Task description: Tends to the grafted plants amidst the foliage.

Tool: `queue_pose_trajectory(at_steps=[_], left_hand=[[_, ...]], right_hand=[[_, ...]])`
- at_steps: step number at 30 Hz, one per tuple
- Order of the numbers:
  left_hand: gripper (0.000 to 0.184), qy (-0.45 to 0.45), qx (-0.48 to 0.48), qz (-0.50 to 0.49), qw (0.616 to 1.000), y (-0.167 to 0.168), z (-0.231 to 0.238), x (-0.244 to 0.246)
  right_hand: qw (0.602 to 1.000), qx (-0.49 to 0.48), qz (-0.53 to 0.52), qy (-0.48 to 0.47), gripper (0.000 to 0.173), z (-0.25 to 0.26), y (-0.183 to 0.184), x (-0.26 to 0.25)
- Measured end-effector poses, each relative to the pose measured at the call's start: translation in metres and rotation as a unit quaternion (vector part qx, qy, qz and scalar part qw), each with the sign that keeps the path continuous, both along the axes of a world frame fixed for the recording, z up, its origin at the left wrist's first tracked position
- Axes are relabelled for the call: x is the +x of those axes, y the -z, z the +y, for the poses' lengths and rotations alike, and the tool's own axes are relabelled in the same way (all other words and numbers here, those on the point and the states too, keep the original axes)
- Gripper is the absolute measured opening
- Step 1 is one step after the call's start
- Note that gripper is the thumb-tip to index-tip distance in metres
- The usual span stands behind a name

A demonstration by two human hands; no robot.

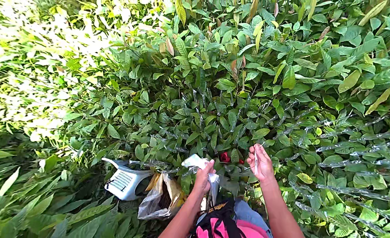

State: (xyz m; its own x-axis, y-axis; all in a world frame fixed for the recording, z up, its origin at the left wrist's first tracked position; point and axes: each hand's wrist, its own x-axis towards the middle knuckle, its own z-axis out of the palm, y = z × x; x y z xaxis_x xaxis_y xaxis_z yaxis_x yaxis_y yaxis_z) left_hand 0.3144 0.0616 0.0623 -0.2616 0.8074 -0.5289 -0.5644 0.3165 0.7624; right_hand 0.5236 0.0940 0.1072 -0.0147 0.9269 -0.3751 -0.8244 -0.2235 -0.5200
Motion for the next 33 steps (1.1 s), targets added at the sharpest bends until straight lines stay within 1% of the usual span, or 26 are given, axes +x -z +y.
queue_pose_trajectory(at_steps=[3, 6, 8, 11, 13, 15, 17, 19, 21, 23, 26, 31, 33], left_hand=[[0.021, 0.019, 0.009, 0.026, 0.999, -0.011, 0.004, 0.004], [0.015, 0.049, 0.04, 0.033, 0.997, -0.015, 0.011, 0.013], [0.021, 0.075, 0.056, 0.054, 0.994, -0.018, 0.017, 0.02], [0.022, 0.112, 0.079, 0.153, 0.979, -0.028, 0.025, 0.034], [0.021, 0.134, 0.105, 0.208, 0.963, -0.033, 0.028, 0.043], [0.026, 0.155, 0.128, 0.234, 0.951, -0.038, 0.028, 0.05], [0.033, 0.164, 0.157, 0.245, 0.942, -0.035, 0.027, 0.056], [0.029, 0.162, 0.149, 0.274, 0.936, -0.031, 0.026, 0.06], [0.02, 0.139, 0.126, 0.297, 0.936, -0.029, 0.025, 0.063], [0.015, 0.086, 0.121, 0.29, 0.945, -0.028, 0.023, 0.065], [0.012, 0.022, 0.111, 0.285, 0.952, -0.025, 0.019, 0.064], [0.011, -0.044, 0.101, 0.272, 0.956, -0.014, 0.02, 0.061], [0.011, -0.049, 0.099, 0.263, 0.958, -0.008, 0.021, 0.059]], right_hand=[[0.992, 0.021, -0.1, -0.08, 0.018, 0.008, 0.01, 0.01], [0.971, 0.046, -0.182, -0.147, 0.014, 0.01, 0.02, 0.009], [0.95, 0.063, -0.24, -0.191, 0.011, 0.011, 0.019, 0.009], [0.9, 0.099, -0.328, -0.268, 0.007, 0.017, 0.017, 0.01], [0.859, 0.135, -0.382, -0.312, 0.011, 0.021, 0.019, 0.012], [0.814, 0.161, -0.438, -0.345, 0.017, 0.025, 0.022, 0.015], [0.77, 0.179, -0.485, -0.374, 0.023, 0.029, 0.026, 0.018], [0.749, 0.195, -0.496, -0.394, 0.025, 0.033, 0.029, 0.02], [0.746, 0.211, -0.485, -0.403, 0.025, 0.037, 0.034, 0.02], [0.756, 0.224, -0.464, -0.405, 0.025, 0.04, 0.039, 0.016], [0.775, 0.225, -0.438, -0.396, 0.023, 0.041, 0.043, 0.006], [0.805, 0.194, -0.419, -0.373, 0.018, 0.042, 0.053, -0.005], [0.8, 0.195, -0.426, -0.374, 0.017, 0.046, 0.059, -0.004]])
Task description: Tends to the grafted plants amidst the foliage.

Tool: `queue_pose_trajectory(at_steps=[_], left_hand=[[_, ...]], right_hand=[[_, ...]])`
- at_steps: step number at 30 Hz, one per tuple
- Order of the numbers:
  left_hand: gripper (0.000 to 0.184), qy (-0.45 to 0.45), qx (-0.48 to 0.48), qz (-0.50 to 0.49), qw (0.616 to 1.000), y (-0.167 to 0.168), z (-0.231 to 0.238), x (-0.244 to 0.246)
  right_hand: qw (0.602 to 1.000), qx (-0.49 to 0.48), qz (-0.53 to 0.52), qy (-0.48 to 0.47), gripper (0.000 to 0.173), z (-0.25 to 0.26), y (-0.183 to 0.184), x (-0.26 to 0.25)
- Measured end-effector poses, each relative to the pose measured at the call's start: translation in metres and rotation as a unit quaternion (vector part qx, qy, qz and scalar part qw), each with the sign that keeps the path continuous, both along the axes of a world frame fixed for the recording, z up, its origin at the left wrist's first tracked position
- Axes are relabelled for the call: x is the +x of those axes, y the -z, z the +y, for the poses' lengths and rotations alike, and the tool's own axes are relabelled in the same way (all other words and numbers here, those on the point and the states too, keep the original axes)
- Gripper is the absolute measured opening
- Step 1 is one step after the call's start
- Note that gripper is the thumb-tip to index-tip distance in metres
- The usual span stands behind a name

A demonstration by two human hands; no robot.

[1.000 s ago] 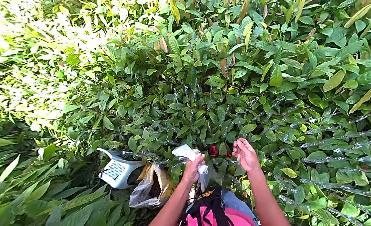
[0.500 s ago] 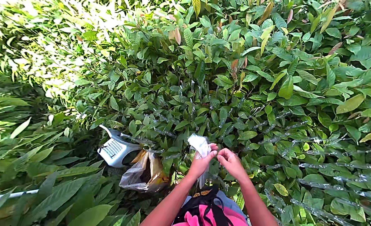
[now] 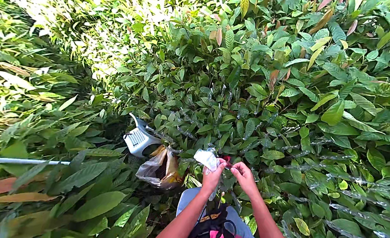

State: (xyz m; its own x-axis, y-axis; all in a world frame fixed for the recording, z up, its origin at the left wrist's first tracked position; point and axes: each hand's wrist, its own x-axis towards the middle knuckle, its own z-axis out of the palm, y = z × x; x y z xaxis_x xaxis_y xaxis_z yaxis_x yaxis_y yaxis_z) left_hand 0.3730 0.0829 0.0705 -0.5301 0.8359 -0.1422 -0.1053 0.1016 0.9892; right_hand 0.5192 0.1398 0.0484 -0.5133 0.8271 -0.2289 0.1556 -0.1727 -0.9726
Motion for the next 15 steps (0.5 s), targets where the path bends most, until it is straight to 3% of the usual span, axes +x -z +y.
queue_pose_trajectory(at_steps=[4, 10, 13, 15], left_hand=[[0.007, 0.0, -0.026, -0.021, 0.999, 0.015, 0.005, -0.003], [0.004, 0.019, -0.096, -0.068, 0.993, 0.042, 0.013, -0.001], [0.011, 0.028, -0.125, -0.087, 0.988, 0.06, 0.009, -0.009], [0.012, 0.021, -0.136, -0.099, 0.986, 0.071, 0.005, -0.016]], right_hand=[[0.995, 0.073, -0.061, -0.025, 0.026, 0.008, 0.006, 0.005], [0.985, 0.091, -0.13, -0.074, 0.027, 0.032, 0.012, 0.019], [0.939, 0.146, -0.308, -0.039, 0.03, 0.083, 0.001, 0.05], [0.878, 0.149, -0.455, 0.015, 0.034, 0.13, -0.013, 0.073]])
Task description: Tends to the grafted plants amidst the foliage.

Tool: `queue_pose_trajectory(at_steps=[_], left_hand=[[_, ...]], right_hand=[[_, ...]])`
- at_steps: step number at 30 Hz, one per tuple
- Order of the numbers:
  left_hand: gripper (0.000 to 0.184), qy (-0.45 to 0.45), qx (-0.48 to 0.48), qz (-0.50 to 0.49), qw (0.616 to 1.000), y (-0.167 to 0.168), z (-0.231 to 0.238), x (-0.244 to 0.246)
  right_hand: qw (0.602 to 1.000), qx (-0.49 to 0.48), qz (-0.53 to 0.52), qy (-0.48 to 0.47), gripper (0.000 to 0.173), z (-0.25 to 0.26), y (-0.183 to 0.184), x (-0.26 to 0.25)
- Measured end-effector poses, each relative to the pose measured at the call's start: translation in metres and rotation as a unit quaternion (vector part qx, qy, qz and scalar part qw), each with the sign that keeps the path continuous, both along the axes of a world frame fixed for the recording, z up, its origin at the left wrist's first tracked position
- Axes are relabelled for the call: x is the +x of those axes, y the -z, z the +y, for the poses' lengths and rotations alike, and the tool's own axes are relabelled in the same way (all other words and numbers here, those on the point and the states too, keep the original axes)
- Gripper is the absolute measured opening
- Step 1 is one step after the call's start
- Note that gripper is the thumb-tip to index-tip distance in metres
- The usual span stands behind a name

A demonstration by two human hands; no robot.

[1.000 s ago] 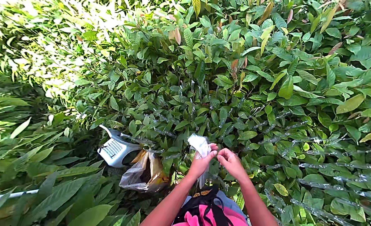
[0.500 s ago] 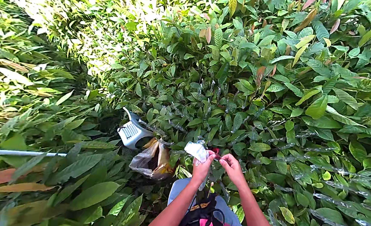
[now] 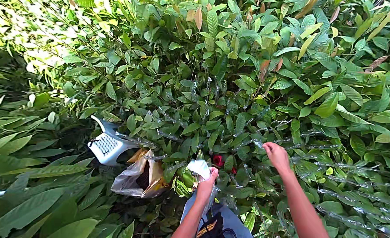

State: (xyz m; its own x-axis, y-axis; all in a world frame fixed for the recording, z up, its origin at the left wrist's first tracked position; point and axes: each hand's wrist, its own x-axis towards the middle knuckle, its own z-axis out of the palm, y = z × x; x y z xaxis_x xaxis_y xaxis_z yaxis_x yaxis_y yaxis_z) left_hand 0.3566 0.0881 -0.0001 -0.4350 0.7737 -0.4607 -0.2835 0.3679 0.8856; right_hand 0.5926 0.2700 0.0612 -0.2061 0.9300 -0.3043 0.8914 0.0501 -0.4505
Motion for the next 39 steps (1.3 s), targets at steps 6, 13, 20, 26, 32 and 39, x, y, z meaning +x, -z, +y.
queue_pose_trajectory(at_steps=[6, 13, 20, 26, 32, 39], left_hand=[[0.02, 0.026, 0.0, -0.049, 0.998, 0.013, -0.006, -0.013], [0.018, 0.012, 0.005, -0.076, 0.997, 0.015, -0.008, -0.027], [0.017, -0.015, -0.009, -0.091, 0.996, 0.013, -0.008, -0.041], [0.02, -0.022, 0.007, -0.122, 0.992, 0.019, -0.002, -0.04], [0.024, -0.03, 0.024, -0.146, 0.989, 0.023, -0.006, -0.042], [0.032, -0.022, 0.067, -0.155, 0.985, 0.043, -0.02, -0.052]], right_hand=[[0.975, -0.024, -0.208, 0.07, 0.038, 0.083, 0.002, 0.015], [0.962, -0.068, -0.262, 0.026, 0.034, 0.112, 0.016, -0.006], [0.947, -0.085, -0.308, -0.031, 0.031, 0.129, 0.032, -0.029], [0.922, -0.133, -0.356, -0.069, 0.03, 0.147, 0.078, -0.066], [0.9, -0.146, -0.401, -0.093, 0.036, 0.156, 0.126, -0.106], [0.88, -0.208, -0.419, -0.087, 0.038, 0.164, 0.176, -0.113]])
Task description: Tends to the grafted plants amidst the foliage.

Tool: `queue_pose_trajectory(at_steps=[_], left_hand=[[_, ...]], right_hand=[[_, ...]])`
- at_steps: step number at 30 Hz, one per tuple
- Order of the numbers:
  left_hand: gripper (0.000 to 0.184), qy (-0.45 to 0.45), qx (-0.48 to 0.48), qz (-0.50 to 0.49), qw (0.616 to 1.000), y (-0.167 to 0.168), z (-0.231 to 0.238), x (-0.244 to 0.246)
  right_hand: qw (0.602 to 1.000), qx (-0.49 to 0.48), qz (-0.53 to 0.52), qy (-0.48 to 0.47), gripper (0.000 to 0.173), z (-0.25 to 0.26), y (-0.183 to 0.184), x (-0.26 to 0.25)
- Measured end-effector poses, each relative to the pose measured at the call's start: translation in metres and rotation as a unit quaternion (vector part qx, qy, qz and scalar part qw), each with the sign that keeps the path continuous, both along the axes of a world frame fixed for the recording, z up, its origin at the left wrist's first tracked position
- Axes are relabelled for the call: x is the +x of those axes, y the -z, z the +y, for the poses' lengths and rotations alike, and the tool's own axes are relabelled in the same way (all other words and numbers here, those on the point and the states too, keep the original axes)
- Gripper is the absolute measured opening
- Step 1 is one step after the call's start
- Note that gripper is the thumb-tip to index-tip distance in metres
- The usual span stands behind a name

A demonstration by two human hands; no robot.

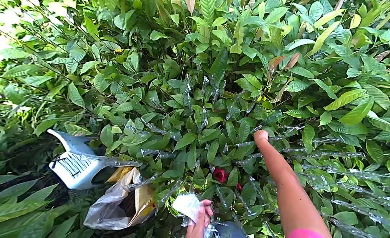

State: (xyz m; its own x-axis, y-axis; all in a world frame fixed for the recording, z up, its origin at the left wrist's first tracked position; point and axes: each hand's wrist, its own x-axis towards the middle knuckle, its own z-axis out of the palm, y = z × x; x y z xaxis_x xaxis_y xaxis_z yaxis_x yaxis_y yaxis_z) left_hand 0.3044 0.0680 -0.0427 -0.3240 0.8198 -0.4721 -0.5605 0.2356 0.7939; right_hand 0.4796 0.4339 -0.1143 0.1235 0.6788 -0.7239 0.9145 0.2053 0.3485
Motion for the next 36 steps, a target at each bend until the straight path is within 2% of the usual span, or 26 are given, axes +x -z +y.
queue_pose_trajectory(at_steps=[4, 7, 9, 11, 14, 16, 18, 20, 22, 24, 26, 28, 30, 33, 36], left_hand=[[0.047, 0.0, 0.038, -0.031, 0.999, 0.018, 0.001, 0.001], [0.06, -0.014, 0.039, -0.058, 0.997, 0.014, 0.015, 0.008], [0.061, -0.024, 0.035, -0.08, 0.996, 0.01, 0.029, 0.014], [0.055, -0.02, 0.032, -0.102, 0.994, 0.008, 0.042, 0.019], [0.037, -0.021, 0.005, -0.123, 0.992, 0.005, 0.06, 0.026], [0.022, -0.04, -0.02, -0.119, 0.992, 0.002, 0.068, 0.033], [0.015, -0.062, -0.031, -0.117, 0.991, 0.004, 0.074, 0.04], [0.015, -0.081, -0.037, -0.118, 0.989, 0.006, 0.08, 0.046], [0.019, -0.093, -0.041, -0.121, 0.987, 0.009, 0.082, 0.055], [0.019, -0.092, -0.047, -0.108, 0.989, 0.012, 0.083, 0.064], [0.015, -0.084, -0.073, -0.083, 0.99, 0.013, 0.082, 0.073], [0.018, -0.072, -0.101, -0.061, 0.99, 0.012, 0.079, 0.081], [0.021, -0.055, -0.096, -0.027, 0.993, 0.011, 0.076, 0.086], [0.013, -0.021, -0.029, -0.014, 0.999, 0.021, 0.073, 0.09], [0.013, 0.017, 0.013, -0.031, 0.999, 0.035, 0.074, 0.093]], right_hand=[[0.999, -0.006, -0.003, 0.045, 0.038, 0.007, 0.028, -0.002], [0.998, -0.04, -0.007, 0.047, 0.042, 0.002, 0.035, -0.005], [0.997, -0.075, 0.001, 0.024, 0.043, -0.003, 0.031, -0.005], [0.991, -0.122, 0.042, -0.02, 0.042, -0.003, 0.022, 0.0], [0.986, -0.132, 0.093, -0.04, 0.038, 0.001, 0.001, 0.01], [0.987, -0.092, 0.132, -0.018, 0.036, -0.009, -0.02, 0.019], [0.981, 0.0, 0.196, 0.012, 0.04, -0.039, -0.049, 0.03], [0.947, 0.12, 0.295, 0.034, 0.042, -0.084, -0.074, 0.043], [0.868, 0.214, 0.443, 0.066, 0.04, -0.138, -0.079, 0.052], [0.771, 0.203, 0.588, 0.139, 0.035, -0.193, -0.077, 0.042], [0.699, 0.119, 0.676, 0.199, 0.031, -0.237, -0.074, 0.025], [0.67, 0.065, 0.705, 0.222, 0.033, -0.263, -0.067, 0.012], [0.654, 0.057, 0.713, 0.246, 0.029, -0.271, -0.066, 0.01], [0.639, 0.063, 0.711, 0.286, 0.026, -0.269, -0.077, 0.02], [0.597, 0.079, 0.716, 0.354, 0.026, -0.27, -0.079, 0.03]])
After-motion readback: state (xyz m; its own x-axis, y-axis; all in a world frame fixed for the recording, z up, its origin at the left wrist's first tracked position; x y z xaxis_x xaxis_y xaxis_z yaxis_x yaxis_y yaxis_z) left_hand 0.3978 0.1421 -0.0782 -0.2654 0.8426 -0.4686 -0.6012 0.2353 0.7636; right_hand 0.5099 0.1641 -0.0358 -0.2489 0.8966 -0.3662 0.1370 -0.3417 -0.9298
